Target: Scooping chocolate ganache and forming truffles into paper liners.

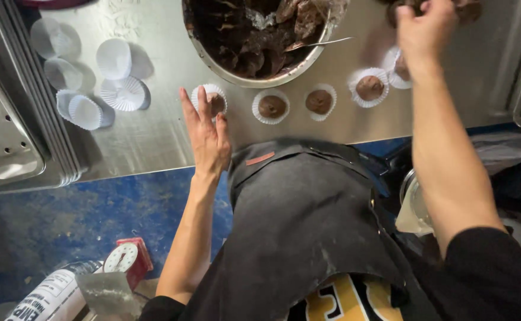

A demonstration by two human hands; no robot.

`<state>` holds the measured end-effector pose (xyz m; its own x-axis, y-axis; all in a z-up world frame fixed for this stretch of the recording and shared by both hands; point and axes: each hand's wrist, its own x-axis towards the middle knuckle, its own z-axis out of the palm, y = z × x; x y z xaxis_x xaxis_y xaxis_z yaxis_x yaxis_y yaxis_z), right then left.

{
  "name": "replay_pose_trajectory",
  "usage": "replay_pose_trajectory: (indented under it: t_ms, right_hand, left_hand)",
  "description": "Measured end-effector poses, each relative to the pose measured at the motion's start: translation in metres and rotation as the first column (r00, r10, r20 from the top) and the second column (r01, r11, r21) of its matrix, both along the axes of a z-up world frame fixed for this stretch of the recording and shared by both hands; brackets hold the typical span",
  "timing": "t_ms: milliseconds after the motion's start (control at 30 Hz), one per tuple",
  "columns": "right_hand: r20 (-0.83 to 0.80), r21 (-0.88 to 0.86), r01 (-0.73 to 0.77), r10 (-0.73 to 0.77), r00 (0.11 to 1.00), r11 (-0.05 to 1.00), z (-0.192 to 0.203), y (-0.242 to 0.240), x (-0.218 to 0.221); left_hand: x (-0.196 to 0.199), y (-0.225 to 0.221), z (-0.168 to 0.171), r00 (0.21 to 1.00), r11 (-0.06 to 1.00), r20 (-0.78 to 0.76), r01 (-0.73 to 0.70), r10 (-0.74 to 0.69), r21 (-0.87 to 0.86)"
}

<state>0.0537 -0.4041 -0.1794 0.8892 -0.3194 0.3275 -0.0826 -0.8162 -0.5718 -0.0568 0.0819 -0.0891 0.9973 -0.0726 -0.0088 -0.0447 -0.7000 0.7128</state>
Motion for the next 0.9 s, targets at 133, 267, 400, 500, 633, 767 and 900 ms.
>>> replay_pose_trajectory:
  t_ms: [133, 267, 400, 500, 633, 767, 900]
  right_hand:
    - [0.190, -0.424, -0.026, 0.117, 0.975, 0.905, 0.011, 0.013, 0.010]
    - [-0.074, 0.862, -0.110, 0.336, 0.939, 0.495, 0.094, 0.015, -0.015]
    - [0.089, 0.975, -0.202, 0.660, 0.746, 0.096, 0.211, 0.099, -0.042]
    - [-0.257, 0.812, -0.243, 0.698, 0.668, 0.531, 0.209, 0.160, -0.047]
    - [-0.191, 0.405, -0.595, 0.701, 0.688, 0.694, 0.229, 0.213, -0.032]
    - [0.021, 0.056, -0.427, 0.426, 0.904, 0.903, 0.234, 0.257, -0.034]
    - [0.086, 0.763, -0.315, 0.394, 0.915, 0.564, 0.189, 0.248, -0.016]
  left_hand:
    - [0.016, -0.023, 0.026, 1.000, 0.985, 0.015, -0.011, 0.013, -0.173]
    - [0.030, -0.051, 0.046, 1.000, 0.805, -0.001, -0.008, 0.009, -0.593]
    - [0.061, -0.111, 0.044, 0.956, 0.207, -0.254, -0.222, -0.146, -0.953]
    - [0.079, -0.146, 0.054, 0.847, -0.212, -0.302, -0.424, -0.438, -0.880]
    - [0.097, -0.146, 0.099, 0.810, -0.465, -0.313, -0.552, -0.496, -0.692]
    - [0.082, -0.138, 0.063, 0.861, -0.053, -0.255, -0.308, -0.439, -0.950]
    - [0.087, -0.131, 0.108, 0.828, -0.442, -0.040, -0.339, -0.560, -0.830]
